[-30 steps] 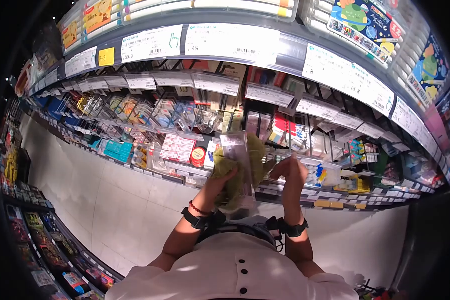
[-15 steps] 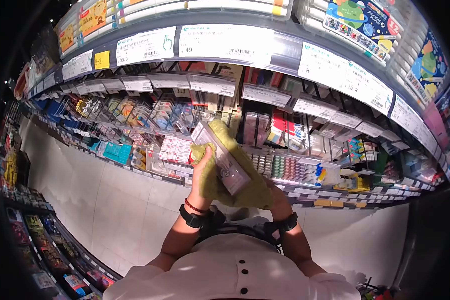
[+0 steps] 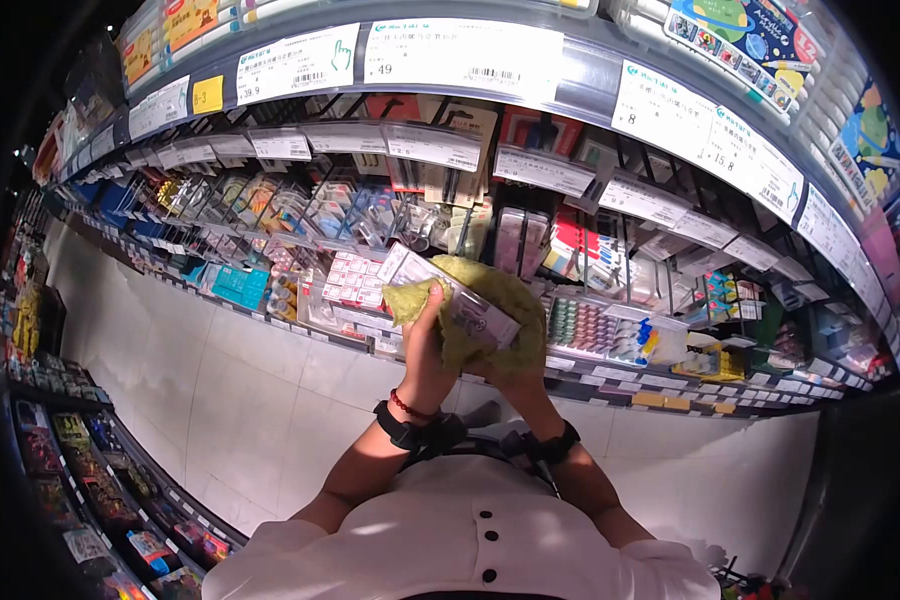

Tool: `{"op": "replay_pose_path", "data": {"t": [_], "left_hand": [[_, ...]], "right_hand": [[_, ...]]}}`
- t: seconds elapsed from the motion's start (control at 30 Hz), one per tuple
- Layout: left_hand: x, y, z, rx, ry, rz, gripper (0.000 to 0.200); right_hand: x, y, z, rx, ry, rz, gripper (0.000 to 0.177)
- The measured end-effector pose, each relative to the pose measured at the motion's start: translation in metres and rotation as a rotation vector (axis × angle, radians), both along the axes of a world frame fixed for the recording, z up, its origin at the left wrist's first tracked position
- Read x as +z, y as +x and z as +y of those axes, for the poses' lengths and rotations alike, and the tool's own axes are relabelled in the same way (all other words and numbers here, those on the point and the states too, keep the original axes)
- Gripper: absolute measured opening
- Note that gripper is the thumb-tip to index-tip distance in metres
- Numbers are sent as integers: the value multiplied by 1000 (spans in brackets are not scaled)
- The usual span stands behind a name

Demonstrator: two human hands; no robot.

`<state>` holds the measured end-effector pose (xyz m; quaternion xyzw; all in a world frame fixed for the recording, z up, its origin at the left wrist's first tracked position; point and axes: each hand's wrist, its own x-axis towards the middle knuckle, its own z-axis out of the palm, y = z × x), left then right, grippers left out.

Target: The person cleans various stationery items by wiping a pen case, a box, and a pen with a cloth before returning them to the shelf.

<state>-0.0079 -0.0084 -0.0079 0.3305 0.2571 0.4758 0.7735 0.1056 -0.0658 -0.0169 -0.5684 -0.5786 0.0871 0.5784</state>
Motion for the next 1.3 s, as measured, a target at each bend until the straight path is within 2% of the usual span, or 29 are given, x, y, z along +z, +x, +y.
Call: {"op": "replay_pose_path", "data": {"t": [0.07,0.1,0.2,0.3,0.4,0.47,0.57,0.67,0.73,0.8,0.9,0.93,0.97,1.03,1.07,1.13,1.2,1.3], "left_hand": [[9,7,-4,67,-202,-153,27],[7,10,-6,117,-200,-144,26],[-3,17,-12,238,-179,-92,25],[-5,18,-14,277,-130,-25,25],[-6,16,-14,261,-124,-42,28],[-6,13,-12,253,-171,-73,28],[-23,5,2,348,-90,-42,28],[-33,1,15,485,-83,67,27],[-38,-5,20,451,-83,73,28],[-38,-6,21,439,-100,44,29],[-26,-3,17,438,-136,-18,32],[-19,-2,14,428,-139,-15,32],[-15,-1,13,419,-142,-13,33],[-25,2,20,400,-131,148,32],[-28,4,22,391,-126,229,32],[-26,9,17,294,-105,160,30],[-6,13,8,216,-87,21,26],[-14,10,10,158,-1,7,26]], "right_hand": [[-14,-5,2,-13,61,392,68],[-19,-7,1,-19,91,588,61],[-21,-1,-6,-119,-97,508,35],[-20,5,-9,-143,-74,373,20],[-12,4,-15,-172,-164,433,25],[-24,8,-19,-56,-76,404,25],[-12,2,-21,88,73,421,23],[-11,7,-26,392,-32,444,28],[-17,14,-30,508,-180,574,29],[-21,18,-30,474,-318,831,26],[-20,11,-19,291,-228,835,29],[-14,18,-18,294,-429,845,34],[-20,22,-20,363,-475,842,36],[-28,24,-21,500,-569,832,38],[-29,23,-20,482,-573,846,39],[-2,10,-12,444,-581,877,41],[-7,13,-3,332,-519,736,37],[-15,20,3,232,-463,571,29]]}}
